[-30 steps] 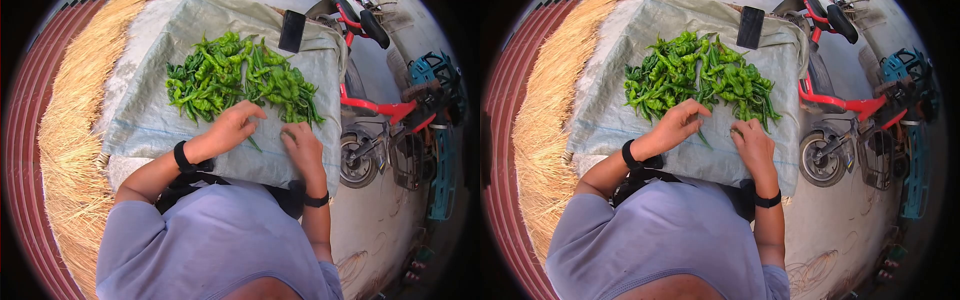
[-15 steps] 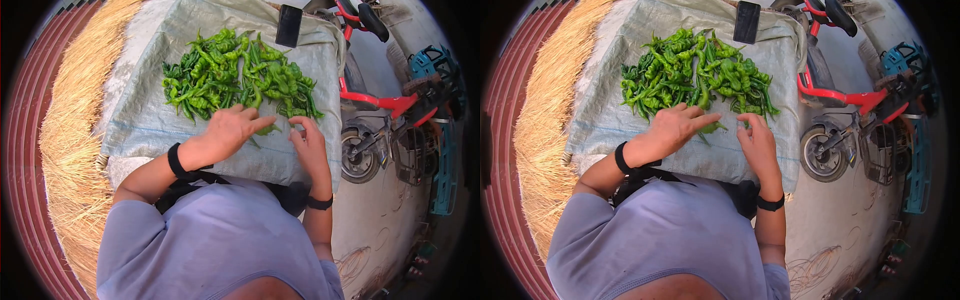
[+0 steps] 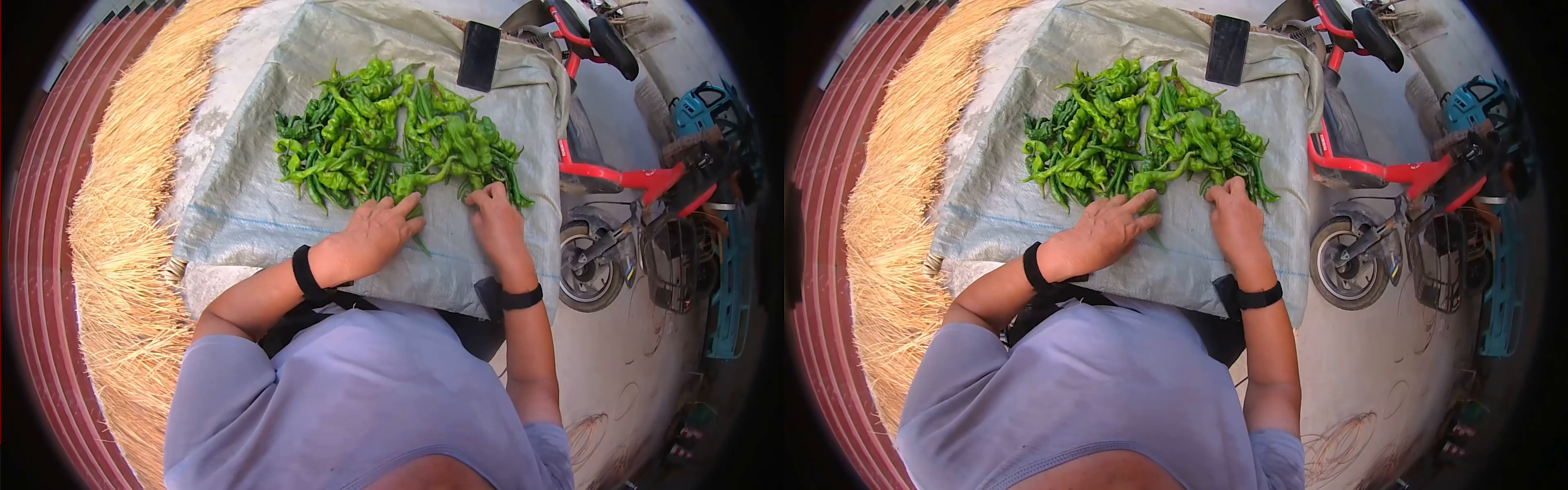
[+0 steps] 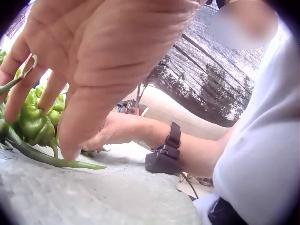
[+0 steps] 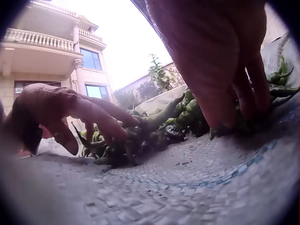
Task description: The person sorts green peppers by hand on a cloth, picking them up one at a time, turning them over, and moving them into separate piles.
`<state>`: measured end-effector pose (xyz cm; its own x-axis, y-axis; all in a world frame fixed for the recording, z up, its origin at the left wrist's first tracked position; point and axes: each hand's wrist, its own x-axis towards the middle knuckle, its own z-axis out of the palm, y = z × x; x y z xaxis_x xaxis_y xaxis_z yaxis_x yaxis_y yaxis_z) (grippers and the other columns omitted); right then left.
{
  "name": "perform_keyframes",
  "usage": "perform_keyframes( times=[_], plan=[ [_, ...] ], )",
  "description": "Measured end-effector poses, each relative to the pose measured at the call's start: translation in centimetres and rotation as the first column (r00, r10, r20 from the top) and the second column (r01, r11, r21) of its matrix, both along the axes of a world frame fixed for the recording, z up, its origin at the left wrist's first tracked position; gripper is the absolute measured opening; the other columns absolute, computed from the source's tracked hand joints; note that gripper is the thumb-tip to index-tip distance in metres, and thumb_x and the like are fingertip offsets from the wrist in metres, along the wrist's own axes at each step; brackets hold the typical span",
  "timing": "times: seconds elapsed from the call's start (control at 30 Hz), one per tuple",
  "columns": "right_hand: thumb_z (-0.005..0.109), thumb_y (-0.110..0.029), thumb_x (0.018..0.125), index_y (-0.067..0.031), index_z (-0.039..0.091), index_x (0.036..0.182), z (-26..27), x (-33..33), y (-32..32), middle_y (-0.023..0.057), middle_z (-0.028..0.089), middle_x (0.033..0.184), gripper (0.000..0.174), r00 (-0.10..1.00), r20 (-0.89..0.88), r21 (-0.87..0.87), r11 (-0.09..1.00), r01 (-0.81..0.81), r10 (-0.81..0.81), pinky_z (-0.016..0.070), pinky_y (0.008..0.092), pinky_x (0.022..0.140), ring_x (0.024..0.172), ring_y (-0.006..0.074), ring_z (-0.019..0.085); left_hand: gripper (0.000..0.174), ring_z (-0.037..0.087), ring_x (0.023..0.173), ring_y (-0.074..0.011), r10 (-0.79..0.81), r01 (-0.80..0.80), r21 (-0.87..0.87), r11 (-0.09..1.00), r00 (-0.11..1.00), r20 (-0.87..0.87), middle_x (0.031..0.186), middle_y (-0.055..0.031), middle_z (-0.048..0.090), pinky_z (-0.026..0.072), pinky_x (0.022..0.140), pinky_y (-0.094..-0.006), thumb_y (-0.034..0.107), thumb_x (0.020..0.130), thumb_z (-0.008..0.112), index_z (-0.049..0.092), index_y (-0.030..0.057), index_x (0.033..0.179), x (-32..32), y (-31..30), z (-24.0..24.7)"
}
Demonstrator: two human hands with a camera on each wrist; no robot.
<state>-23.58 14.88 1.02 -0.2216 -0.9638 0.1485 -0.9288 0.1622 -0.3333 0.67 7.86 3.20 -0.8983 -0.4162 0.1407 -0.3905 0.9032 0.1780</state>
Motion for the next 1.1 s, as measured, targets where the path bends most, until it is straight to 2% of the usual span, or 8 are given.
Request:
perform_keyframes(
  times=[0.17,0.27,0.37,0.77,0.87,0.93,1.0,1.1],
  plan=[
    [0.059,-0.010,0.082,-0.0086,0.064,0.099,2.6,0.2,1.6,0.0114,0.058,0.097,0.017,0.926,0.371,0.060,0.997,0.054,-0.072,0.0495,0.0451,0.074,0.082,0.0348,0.062,0.022,0.064,0.081,-0.0275,-0.020,0.036,0.048,0.998,0.953,-0.302,0.093,-0.0079,0.062,0.0522,0.065,-0.0392,0.008,0.079,0.062,0.067,0.0099,0.100,-0.8,-0.7,0.8],
    [0.061,-0.016,0.083,-0.0070,0.061,0.106,2.1,1.4,1.3,0.0125,0.062,0.092,0.024,0.954,0.231,-0.117,0.968,0.221,-0.189,0.0493,0.0462,0.073,0.084,0.0357,0.063,0.020,0.064,0.076,-0.0294,-0.052,0.072,0.054,0.996,0.947,-0.318,0.080,-0.0078,0.059,0.0520,0.062,-0.0409,0.008,0.079,0.063,0.067,0.0092,0.098,-1.1,-0.8,0.6],
    [0.060,-0.017,0.085,-0.0059,0.057,0.105,0.9,1.0,0.0,0.0141,0.065,0.087,0.024,0.965,-0.077,0.011,0.968,0.251,-0.249,0.0495,0.0467,0.072,0.084,0.0369,0.065,0.032,0.065,0.089,-0.0286,-0.082,0.093,0.178,0.980,0.994,-0.066,0.099,-0.0079,0.064,0.0522,0.074,-0.0419,0.010,0.079,0.068,0.065,0.0092,0.111,-1.4,-0.5,1.1],
    [0.064,-0.032,0.076,-0.0083,0.056,0.084,4.1,2.0,1.1,0.0121,0.065,0.075,0.027,0.949,0.020,0.206,0.930,0.304,-0.314,0.0471,0.0437,0.067,0.072,0.0330,0.064,0.037,0.066,0.089,-0.0300,-0.073,0.070,0.233,0.970,0.997,0.003,0.096,-0.0076,0.063,0.0526,0.071,-0.0431,0.010,0.078,0.069,0.062,0.0096,0.114,-1.7,-1.3,1.4],
    [0.068,-0.025,0.078,-0.0076,0.055,0.084,5.5,2.3,3.3,0.0055,0.060,0.069,0.022,0.878,0.342,0.288,0.927,0.241,-0.335,0.0472,0.0350,0.061,0.061,0.0200,0.059,0.040,0.065,0.089,-0.0315,-0.037,0.107,0.251,0.962,0.963,-0.269,0.098,-0.0077,0.063,0.0529,0.072,-0.0435,0.008,0.078,0.070,0.060,0.0102,0.117,-2.0,-1.0,1.5],
    [0.068,-0.017,0.081,-0.0067,0.055,0.084,6.0,2.8,4.5,0.0014,0.056,0.068,0.017,0.665,0.689,0.229,0.957,0.176,-0.287,0.0456,0.0284,0.057,0.060,0.0120,0.053,0.042,0.065,0.090,-0.0321,-0.051,0.181,0.261,0.948,0.897,-0.439,0.099,-0.0084,0.062,0.0528,0.073,-0.0436,0.007,0.077,0.071,0.060,0.0104,0.118,-2.8,-0.9,1.9],
    [0.064,-0.007,0.087,-0.0050,0.054,0.087,7.4,3.7,5.3,-0.0019,0.055,0.071,0.011,0.427,0.887,0.167,0.984,0.066,-0.179,0.0438,0.0210,0.053,0.061,0.0050,0.051,0.040,0.064,0.091,-0.0331,-0.103,0.250,0.292,0.923,0.893,-0.438,0.099,-0.0095,0.062,0.0521,0.073,-0.0442,0.008,0.078,0.070,0.058,0.0101,0.117,-3.2,-0.8,1.7],
    [0.065,-0.009,0.088,-0.0050,0.054,0.089,7.2,4.3,5.3,-0.0016,0.056,0.072,0.012,0.404,0.907,0.125,0.992,0.018,-0.122,0.0448,0.0217,0.054,0.061,0.0062,0.052,0.034,0.063,0.092,-0.0341,-0.170,0.266,0.369,0.890,0.947,-0.273,0.098,-0.0114,0.062,0.0506,0.071,-0.0453,0.011,0.081,0.068,0.056,0.0088,0.113,-3.8,-0.8,1.1]
  ],
)
